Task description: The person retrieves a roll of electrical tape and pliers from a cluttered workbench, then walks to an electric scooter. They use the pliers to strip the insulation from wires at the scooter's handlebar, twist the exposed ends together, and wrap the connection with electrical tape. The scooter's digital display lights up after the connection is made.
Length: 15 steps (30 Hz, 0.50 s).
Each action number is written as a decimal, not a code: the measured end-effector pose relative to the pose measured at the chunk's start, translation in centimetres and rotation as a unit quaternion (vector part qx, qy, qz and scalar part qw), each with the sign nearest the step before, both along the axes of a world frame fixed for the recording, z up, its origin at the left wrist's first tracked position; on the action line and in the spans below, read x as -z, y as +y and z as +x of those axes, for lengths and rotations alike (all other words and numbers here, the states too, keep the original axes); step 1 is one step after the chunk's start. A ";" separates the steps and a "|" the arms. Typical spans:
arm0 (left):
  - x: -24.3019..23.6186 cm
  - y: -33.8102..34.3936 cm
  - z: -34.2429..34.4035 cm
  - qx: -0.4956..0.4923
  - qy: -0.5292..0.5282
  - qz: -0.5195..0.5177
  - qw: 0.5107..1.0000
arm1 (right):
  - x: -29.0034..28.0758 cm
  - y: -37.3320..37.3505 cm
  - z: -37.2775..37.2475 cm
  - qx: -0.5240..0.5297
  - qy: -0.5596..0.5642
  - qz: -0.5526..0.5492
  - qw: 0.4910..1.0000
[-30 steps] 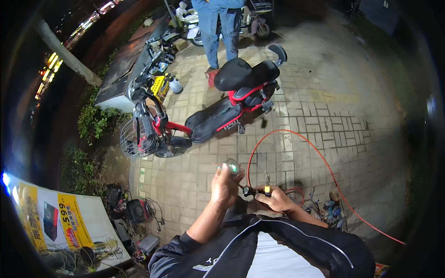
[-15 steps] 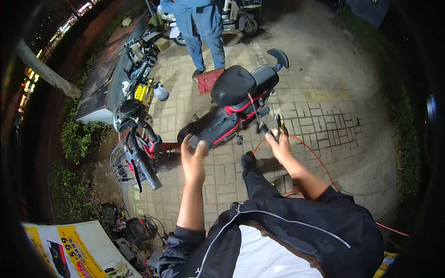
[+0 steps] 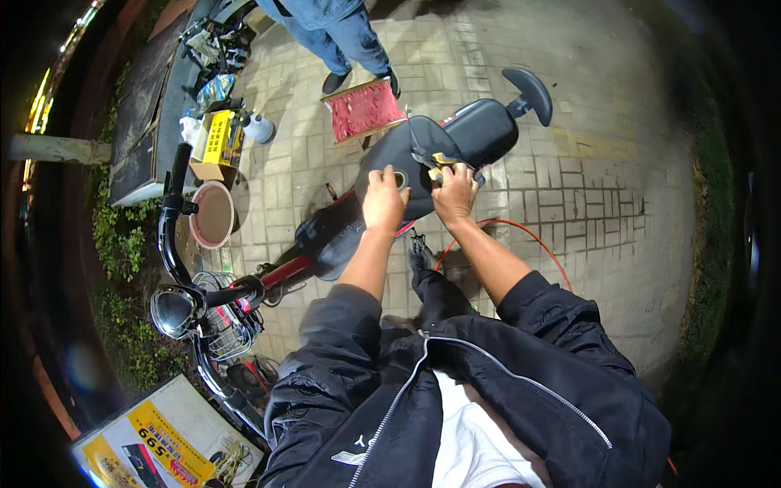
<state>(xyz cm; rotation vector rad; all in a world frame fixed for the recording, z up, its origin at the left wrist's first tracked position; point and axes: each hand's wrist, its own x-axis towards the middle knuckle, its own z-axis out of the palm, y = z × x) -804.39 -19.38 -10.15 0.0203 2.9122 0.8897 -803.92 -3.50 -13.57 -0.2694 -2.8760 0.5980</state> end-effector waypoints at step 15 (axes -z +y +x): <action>-11.7 -7.0 13.4 -0.184 -0.121 0.408 0.886 | -2.3 7.3 0.9 0.002 0.024 -0.065 0.998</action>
